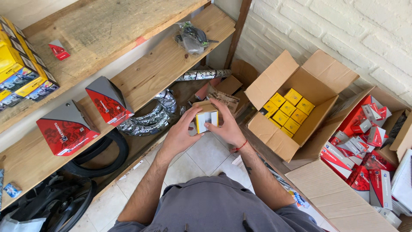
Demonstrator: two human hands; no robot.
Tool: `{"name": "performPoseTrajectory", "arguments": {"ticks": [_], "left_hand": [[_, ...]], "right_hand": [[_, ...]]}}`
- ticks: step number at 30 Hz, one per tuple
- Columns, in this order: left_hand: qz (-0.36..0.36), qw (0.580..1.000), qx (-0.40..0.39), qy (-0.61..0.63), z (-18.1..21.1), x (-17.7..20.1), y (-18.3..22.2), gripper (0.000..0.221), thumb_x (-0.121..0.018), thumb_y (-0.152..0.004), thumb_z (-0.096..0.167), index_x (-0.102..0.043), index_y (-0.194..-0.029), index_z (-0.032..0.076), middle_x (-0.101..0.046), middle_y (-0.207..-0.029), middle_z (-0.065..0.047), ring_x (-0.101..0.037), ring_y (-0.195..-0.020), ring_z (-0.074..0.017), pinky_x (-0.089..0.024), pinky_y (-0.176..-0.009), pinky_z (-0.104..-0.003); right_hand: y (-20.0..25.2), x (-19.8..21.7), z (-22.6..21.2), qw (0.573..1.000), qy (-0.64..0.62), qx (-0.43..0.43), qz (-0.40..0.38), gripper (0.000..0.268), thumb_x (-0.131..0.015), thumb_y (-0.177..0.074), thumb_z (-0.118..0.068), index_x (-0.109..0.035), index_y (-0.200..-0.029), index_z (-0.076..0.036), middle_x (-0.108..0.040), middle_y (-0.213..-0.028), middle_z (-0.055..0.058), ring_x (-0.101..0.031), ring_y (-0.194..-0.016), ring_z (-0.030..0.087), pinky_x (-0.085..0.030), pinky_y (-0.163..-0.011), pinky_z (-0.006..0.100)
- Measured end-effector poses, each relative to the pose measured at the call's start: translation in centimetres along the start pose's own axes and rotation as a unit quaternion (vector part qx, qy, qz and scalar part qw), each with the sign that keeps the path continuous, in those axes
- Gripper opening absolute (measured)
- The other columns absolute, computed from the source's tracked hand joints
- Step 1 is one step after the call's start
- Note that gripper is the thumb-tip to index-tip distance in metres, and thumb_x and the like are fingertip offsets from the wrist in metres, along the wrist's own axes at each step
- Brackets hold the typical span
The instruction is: The person removes small yellow boxes from a larger shipping carton, opens some to handle the metal components inside, and stacks the boxes onto a wooden shelf.
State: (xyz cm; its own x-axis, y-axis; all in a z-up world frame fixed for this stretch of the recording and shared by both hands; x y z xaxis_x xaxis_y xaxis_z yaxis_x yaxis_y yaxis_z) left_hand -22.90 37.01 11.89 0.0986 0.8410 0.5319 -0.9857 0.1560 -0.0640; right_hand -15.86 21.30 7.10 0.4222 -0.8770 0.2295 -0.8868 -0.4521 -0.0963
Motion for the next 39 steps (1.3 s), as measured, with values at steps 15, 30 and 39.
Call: {"name": "performPoseTrajectory", "arguments": {"ticks": [15,30,39], "left_hand": [[-0.012,0.991,0.078,0.106,-1.1,3.7,2.4,0.101,-0.079,-0.098,0.018,-0.02,-0.18,0.013,-0.028,-0.181,-0.027,-0.04,-0.159,-0.0505,-0.047,-0.125,-0.051],[0.117,0.874,0.027,0.472,-10.6,3.5,4.7,0.059,-0.047,-0.119,0.031,-0.042,-0.173,0.008,-0.04,-0.179,-0.016,-0.03,-0.167,-0.03,-0.025,-0.135,-0.044],[0.267,0.933,-0.128,-0.205,-7.0,8.9,8.4,0.038,-0.068,-0.112,0.036,-0.071,-0.15,0.03,-0.065,-0.146,0.003,-0.057,-0.134,-0.0228,-0.041,-0.112,-0.044]], "right_hand": [[0.9,-4.4,0.9,0.969,-0.245,-0.007,0.032,0.067,-0.083,-0.095,-0.012,-0.065,-0.159,-0.012,-0.071,-0.124,0.006,-0.064,-0.108,0.012,-0.058,-0.092,0.028],[2.0,-10.4,3.1,0.937,-0.34,-0.012,0.083,0.062,-0.075,-0.098,-0.008,-0.059,-0.158,-0.009,-0.061,-0.135,0.004,-0.069,-0.097,0.009,-0.068,-0.075,0.023],[2.1,-12.7,3.9,0.953,-0.273,-0.008,0.129,0.062,-0.075,-0.097,0.0,-0.061,-0.157,-0.013,-0.055,-0.132,0.001,-0.063,-0.105,0.011,-0.062,-0.084,0.025]]}}
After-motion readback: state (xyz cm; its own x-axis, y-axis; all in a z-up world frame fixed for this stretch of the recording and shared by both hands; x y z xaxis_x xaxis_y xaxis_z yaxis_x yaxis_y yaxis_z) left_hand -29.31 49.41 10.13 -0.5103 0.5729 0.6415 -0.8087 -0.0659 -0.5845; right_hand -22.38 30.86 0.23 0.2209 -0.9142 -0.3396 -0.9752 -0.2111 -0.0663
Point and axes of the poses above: each hand's wrist, its own y-axis away from the middle knuckle, its own x-axis out of the back of the hand, z = x × y, the point moved 10 cm from there along -y, towards the middle knuckle
